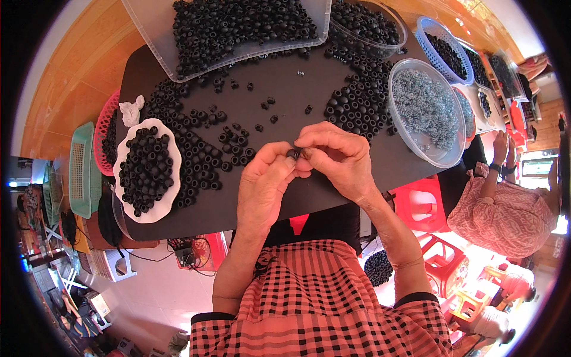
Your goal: Sorting small black plastic parts and removing defective ones or separating them into different containers.
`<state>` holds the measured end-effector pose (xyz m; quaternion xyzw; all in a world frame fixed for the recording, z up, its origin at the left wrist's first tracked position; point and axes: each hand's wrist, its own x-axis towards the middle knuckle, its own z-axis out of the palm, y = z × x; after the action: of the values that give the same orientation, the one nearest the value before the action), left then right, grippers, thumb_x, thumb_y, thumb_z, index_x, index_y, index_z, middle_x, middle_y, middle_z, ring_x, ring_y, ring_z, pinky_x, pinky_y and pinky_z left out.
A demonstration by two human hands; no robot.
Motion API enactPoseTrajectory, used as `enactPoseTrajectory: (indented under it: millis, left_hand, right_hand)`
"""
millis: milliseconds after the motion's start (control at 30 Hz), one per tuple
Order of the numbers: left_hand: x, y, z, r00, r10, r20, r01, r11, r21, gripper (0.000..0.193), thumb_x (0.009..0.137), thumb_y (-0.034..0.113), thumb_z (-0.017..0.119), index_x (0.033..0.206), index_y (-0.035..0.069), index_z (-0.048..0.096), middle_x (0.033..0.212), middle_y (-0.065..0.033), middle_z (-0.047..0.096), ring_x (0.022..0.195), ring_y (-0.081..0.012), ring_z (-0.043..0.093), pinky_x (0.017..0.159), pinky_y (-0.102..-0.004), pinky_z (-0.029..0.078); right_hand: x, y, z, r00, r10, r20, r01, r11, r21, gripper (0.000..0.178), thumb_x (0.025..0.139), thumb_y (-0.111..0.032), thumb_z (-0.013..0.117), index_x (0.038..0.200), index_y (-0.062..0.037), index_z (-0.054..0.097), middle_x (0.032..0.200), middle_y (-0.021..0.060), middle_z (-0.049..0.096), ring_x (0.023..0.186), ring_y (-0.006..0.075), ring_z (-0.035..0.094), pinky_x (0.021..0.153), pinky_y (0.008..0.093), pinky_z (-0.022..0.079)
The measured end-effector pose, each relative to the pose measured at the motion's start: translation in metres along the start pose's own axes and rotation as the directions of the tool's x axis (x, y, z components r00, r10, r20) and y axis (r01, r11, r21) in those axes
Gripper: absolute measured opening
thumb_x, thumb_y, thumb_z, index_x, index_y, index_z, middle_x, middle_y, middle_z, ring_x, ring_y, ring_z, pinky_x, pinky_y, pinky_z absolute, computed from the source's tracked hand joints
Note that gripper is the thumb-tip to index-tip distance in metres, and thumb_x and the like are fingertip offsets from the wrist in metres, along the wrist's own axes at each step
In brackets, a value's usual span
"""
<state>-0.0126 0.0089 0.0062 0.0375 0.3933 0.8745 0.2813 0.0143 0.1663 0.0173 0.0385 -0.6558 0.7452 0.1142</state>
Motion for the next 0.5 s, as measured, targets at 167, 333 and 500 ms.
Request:
enactPoseTrajectory:
  millis: [167, 333, 500]
  left_hand:
    - [-0.0008, -0.0010, 0.0028, 1.000, 0.016, -0.015, -0.015, 0.999, 0.033, 0.018, 0.095, 0.004, 0.050, 0.110, -0.004, 0.056, 0.097, -0.0104, 0.066, 0.089, -0.0158, 0.064, 0.086, -0.0321, 0.052]
    - [-0.0005, -0.0024, 0.0027, 0.999, 0.023, -0.027, -0.021, 0.999, 0.048, 0.017, 0.096, 0.004, 0.050, 0.109, -0.005, 0.056, 0.097, -0.0099, 0.066, 0.088, -0.0149, 0.064, 0.085, -0.0306, 0.052]
    - [-0.0024, -0.0022, 0.0071, 0.997, 0.049, -0.061, -0.044, 0.995, 0.089, 0.017, 0.095, 0.005, 0.052, 0.109, -0.005, 0.056, 0.096, -0.0081, 0.064, 0.087, -0.0137, 0.063, 0.084, -0.0275, 0.051]
  right_hand:
    - [0.0003, 0.0023, -0.0014, 0.999, -0.033, -0.001, 0.033, 0.996, -0.081, 0.016, 0.081, 0.005, 0.065, 0.095, 0.0024, 0.069, 0.093, 0.0067, 0.066, 0.079, 0.0093, 0.062, 0.068, 0.0236, 0.050]
    - [0.0006, 0.0027, -0.0005, 0.995, -0.098, -0.013, 0.095, 0.982, -0.163, 0.014, 0.079, 0.004, 0.067, 0.092, 0.0003, 0.069, 0.091, 0.0063, 0.068, 0.076, 0.0102, 0.062, 0.068, 0.0242, 0.051]
    - [0.0012, 0.0004, 0.0007, 0.989, -0.146, -0.001, 0.142, 0.967, -0.213, 0.016, 0.078, 0.004, 0.068, 0.092, -0.0002, 0.070, 0.090, 0.0078, 0.068, 0.075, 0.0116, 0.063, 0.068, 0.0244, 0.052]
